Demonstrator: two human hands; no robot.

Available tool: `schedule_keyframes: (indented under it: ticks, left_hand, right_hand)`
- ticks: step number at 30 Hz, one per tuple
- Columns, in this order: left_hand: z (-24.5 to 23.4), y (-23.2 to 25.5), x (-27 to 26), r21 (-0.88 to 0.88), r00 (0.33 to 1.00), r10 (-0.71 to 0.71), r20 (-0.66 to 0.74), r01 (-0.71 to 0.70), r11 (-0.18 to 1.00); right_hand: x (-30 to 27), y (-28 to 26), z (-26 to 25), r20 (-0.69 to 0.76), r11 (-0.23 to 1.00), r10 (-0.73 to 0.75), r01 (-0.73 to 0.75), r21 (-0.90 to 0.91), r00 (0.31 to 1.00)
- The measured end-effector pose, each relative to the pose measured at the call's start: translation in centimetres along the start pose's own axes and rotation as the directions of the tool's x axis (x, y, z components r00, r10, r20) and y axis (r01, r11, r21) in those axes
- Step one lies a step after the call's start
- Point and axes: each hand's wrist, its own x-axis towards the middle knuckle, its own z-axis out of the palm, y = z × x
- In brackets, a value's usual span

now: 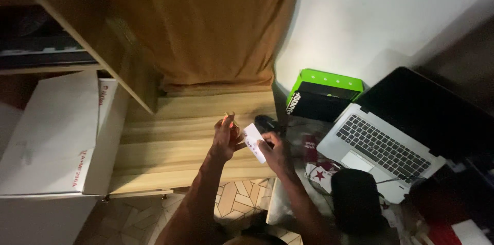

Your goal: Organizing various items on a desk, including playing cards, electronics boxes, and a remote.

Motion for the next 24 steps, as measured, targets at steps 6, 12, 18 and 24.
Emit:
schedule_keyframes:
  ticks: [6,12,18,24]
  left_hand:
    - [-3.1,1.1,1.8,-0.162,0.990,-0.072,-0.118,0.052,0.985]
    - [-4.8,1.8,2.1,0.049,0.989,0.091,-0.119,-0.086,0.995]
    - [-4.7,4.0,-0.4,0.112,0.995,0.063,-0.075,-0.055,0.992]
    - [-5.0,5.0,-1.6,-0.071,0.994,0.036,0.100,-0.029,0.997]
  right_hand:
    - [0.9,0.0,2.9,-0.018,0.953,-0.292,0.292,0.073,0.956]
    - [-0.3,-5.7,4.1,-0.055,0.928,-0.370,0.365,-0.072,0.928]
    - [-0.3,-7.1,5.3,-0.159,0.904,-0.410,0.377,-0.200,0.898]
    - [-0.7,-7.7,6.2,-0.145,0.890,-0.411,0.363,-0.275,0.900]
